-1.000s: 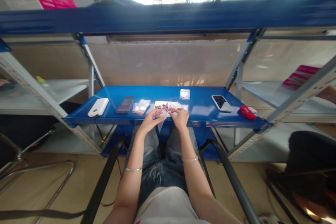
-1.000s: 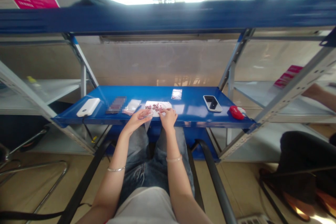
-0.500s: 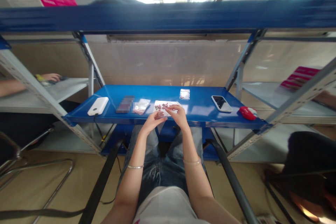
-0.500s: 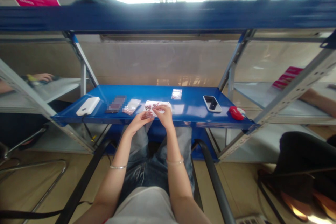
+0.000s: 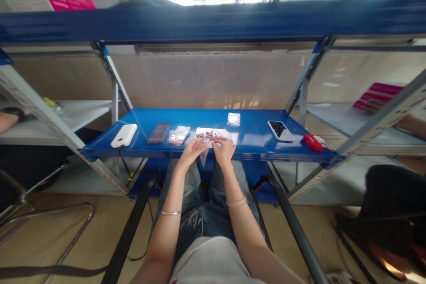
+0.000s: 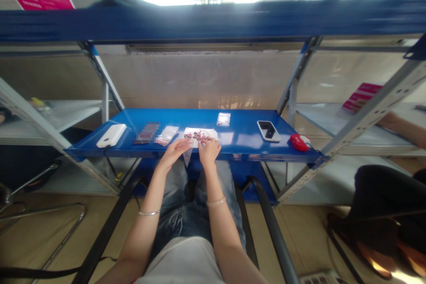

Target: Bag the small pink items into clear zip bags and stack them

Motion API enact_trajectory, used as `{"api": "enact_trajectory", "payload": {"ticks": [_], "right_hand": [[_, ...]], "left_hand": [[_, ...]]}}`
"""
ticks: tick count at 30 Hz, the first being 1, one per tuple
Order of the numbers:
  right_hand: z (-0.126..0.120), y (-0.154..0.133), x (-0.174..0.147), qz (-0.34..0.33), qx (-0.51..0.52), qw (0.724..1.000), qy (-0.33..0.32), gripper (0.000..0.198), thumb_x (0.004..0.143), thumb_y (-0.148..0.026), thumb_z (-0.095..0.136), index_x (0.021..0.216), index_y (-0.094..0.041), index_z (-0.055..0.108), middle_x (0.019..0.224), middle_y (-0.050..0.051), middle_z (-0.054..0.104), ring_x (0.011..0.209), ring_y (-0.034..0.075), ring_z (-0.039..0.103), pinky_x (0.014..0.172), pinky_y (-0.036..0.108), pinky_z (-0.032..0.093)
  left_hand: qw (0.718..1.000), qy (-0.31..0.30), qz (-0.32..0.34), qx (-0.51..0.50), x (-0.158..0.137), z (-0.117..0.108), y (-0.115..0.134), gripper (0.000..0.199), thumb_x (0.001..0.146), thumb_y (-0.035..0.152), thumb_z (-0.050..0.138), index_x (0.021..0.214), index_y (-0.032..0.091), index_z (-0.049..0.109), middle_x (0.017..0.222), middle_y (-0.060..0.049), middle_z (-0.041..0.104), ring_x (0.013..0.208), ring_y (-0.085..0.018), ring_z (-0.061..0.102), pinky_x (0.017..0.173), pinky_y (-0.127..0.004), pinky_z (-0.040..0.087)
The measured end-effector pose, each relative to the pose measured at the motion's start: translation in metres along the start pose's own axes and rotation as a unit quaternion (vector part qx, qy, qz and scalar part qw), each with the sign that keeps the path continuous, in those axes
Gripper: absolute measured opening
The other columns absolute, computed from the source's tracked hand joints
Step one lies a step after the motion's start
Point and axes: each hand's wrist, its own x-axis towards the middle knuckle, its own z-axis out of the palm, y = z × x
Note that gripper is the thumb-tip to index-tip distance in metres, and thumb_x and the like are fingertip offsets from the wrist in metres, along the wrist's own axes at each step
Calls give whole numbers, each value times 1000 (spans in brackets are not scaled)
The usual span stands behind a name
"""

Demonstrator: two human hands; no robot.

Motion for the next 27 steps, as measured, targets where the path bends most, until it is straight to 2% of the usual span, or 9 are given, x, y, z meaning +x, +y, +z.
{"api": "enact_trajectory", "payload": {"ticks": [3, 6, 10, 14, 18, 23, 25, 27], "right_hand": [[0, -1, 1, 12, 24, 1000, 12, 15, 78, -30, 65, 85, -22, 75, 108, 9, 65, 105, 28, 51, 86, 39, 34], [-4, -2, 4, 22, 97, 994, 52, 18, 75, -37, 68, 79, -21, 74, 101, 9, 66, 101, 28, 53, 85, 38, 36], [-19, -8, 11, -18, 242, 966, 92, 23, 71, -42, 69, 70, -19, 71, 85, 8, 68, 92, 24, 57, 82, 35, 40], [-43, -19, 12, -49, 327, 941, 75, 23, 69, -42, 71, 70, -19, 70, 93, 8, 67, 96, 23, 58, 79, 33, 42], [-60, -30, 8, -83, 343, 935, 32, 22, 68, -42, 73, 70, -20, 69, 96, 7, 66, 99, 22, 58, 82, 34, 42], [-63, -39, 1, -147, 303, 941, -27, 18, 72, -38, 70, 71, -21, 70, 92, 6, 67, 97, 22, 59, 86, 34, 42], [-59, -40, 0, -156, 290, 944, -30, 19, 75, -40, 67, 73, -21, 70, 92, 6, 66, 96, 21, 59, 86, 33, 42], [-53, -38, 0, -149, 277, 949, -2, 23, 79, -42, 63, 78, -21, 70, 95, 7, 65, 97, 21, 59, 86, 32, 42]], "left_hand": [[1000, -2, 24, 3, -1, -1, 1, 47, 67, 37, 75, 106, 14, 63, 115, -14, 66, 111, -26, 60, 101, -42, 42], [1000, -5, 30, 2, -2, -1, 4, 49, 67, 36, 75, 110, 15, 62, 116, -14, 66, 112, -27, 59, 100, -43, 42], [1000, -9, 26, -1, -4, 0, 7, 52, 66, 35, 76, 112, 16, 61, 119, -13, 64, 114, -28, 57, 97, -42, 44], [1000, -15, 16, 5, -7, 2, 12, 50, 66, 35, 75, 111, 17, 62, 121, -12, 63, 114, -27, 57, 91, -39, 48], [1000, -10, 13, 9, -7, 3, 14, 50, 66, 36, 76, 109, 17, 62, 118, -11, 64, 110, -28, 58, 84, -37, 51], [1000, -14, 12, 3, -6, 3, 14, 53, 64, 36, 77, 111, 17, 63, 111, -9, 67, 104, -26, 61, 84, -36, 51], [1000, -14, 10, 3, -7, 3, 16, 54, 64, 36, 77, 113, 18, 62, 112, -9, 67, 104, -26, 61, 85, -36, 51], [1000, -13, 12, 4, -9, 4, 19, 54, 64, 36, 77, 112, 18, 62, 115, -10, 66, 108, -26, 59, 86, -36, 50]]}}
